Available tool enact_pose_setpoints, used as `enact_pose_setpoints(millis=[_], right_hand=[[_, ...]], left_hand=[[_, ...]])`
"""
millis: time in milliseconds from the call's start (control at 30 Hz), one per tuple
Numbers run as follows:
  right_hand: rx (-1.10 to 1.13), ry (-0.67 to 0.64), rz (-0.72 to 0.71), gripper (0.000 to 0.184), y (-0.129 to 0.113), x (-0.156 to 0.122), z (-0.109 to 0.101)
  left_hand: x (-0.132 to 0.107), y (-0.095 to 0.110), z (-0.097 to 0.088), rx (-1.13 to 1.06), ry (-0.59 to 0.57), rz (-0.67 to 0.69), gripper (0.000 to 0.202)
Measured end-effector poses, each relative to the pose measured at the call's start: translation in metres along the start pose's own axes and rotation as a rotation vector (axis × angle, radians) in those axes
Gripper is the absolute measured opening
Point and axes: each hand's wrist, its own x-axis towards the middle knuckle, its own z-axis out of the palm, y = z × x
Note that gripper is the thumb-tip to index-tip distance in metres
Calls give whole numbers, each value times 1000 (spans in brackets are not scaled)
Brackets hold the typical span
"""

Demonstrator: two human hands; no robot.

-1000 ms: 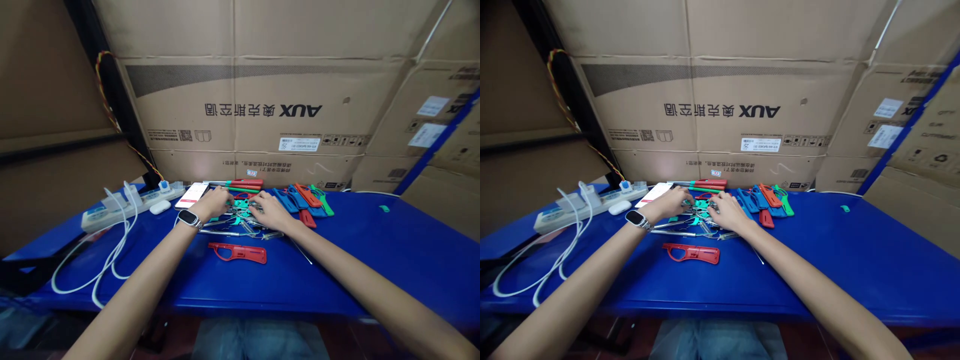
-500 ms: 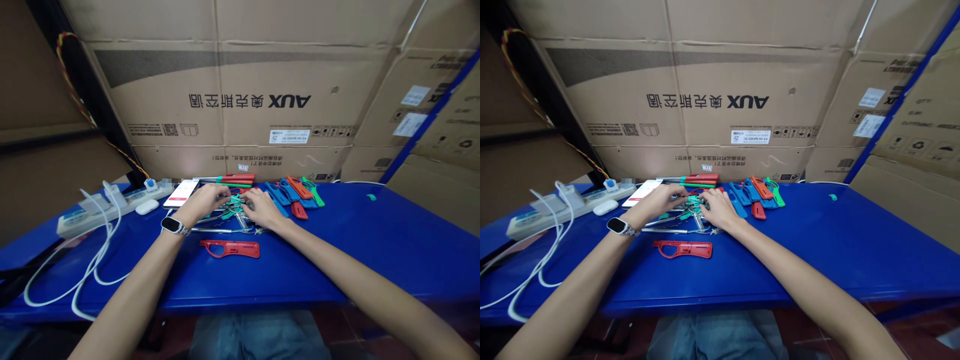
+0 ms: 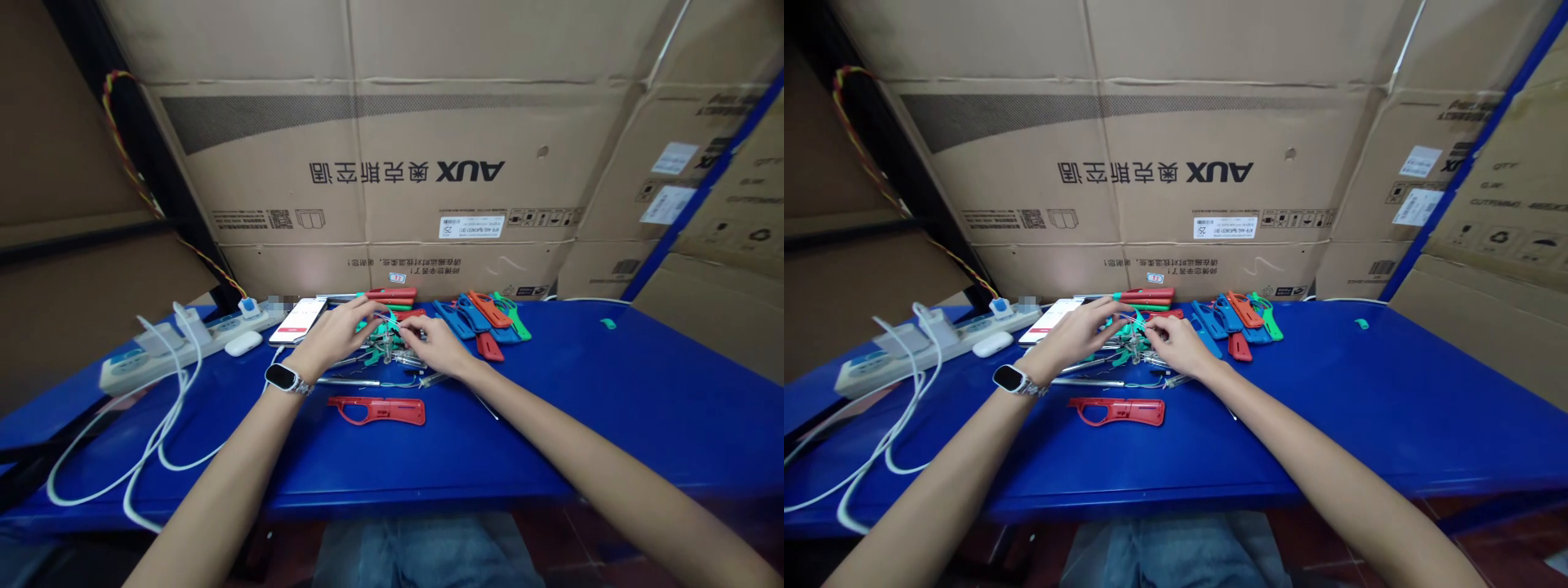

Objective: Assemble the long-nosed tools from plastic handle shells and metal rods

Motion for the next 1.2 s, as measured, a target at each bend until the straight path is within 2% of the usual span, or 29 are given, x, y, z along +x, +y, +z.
enact_pose_setpoints(millis=[233, 367, 500, 667, 867, 1000, 1100, 1200], right_hand=[[108, 26, -2, 21, 2, 2, 1], [179, 12, 39, 23, 5, 3, 2], [273, 2, 70, 22, 4, 3, 5], [312, 27, 86, 21, 2, 3, 5], [429, 56, 75, 31, -9, -3, -4], [348, -25, 53, 43, -24, -11, 1], [292, -102, 29, 32, -33, -12, 10], [366, -183, 8, 26, -37, -11, 16]], left_hand=[[-3, 7, -2, 122, -39, -45, 42], [0, 7, -2, 195, -94, 7, 29], [4, 6, -1, 219, -77, -44, 27], [3, 7, -5, 94, -28, -64, 24], [0, 16, -26, -153, 47, -80, 22], [6, 23, -39, -202, 90, -101, 24], [9, 27, -43, -178, 46, -128, 29], [5, 25, -45, -142, 17, -172, 33]])
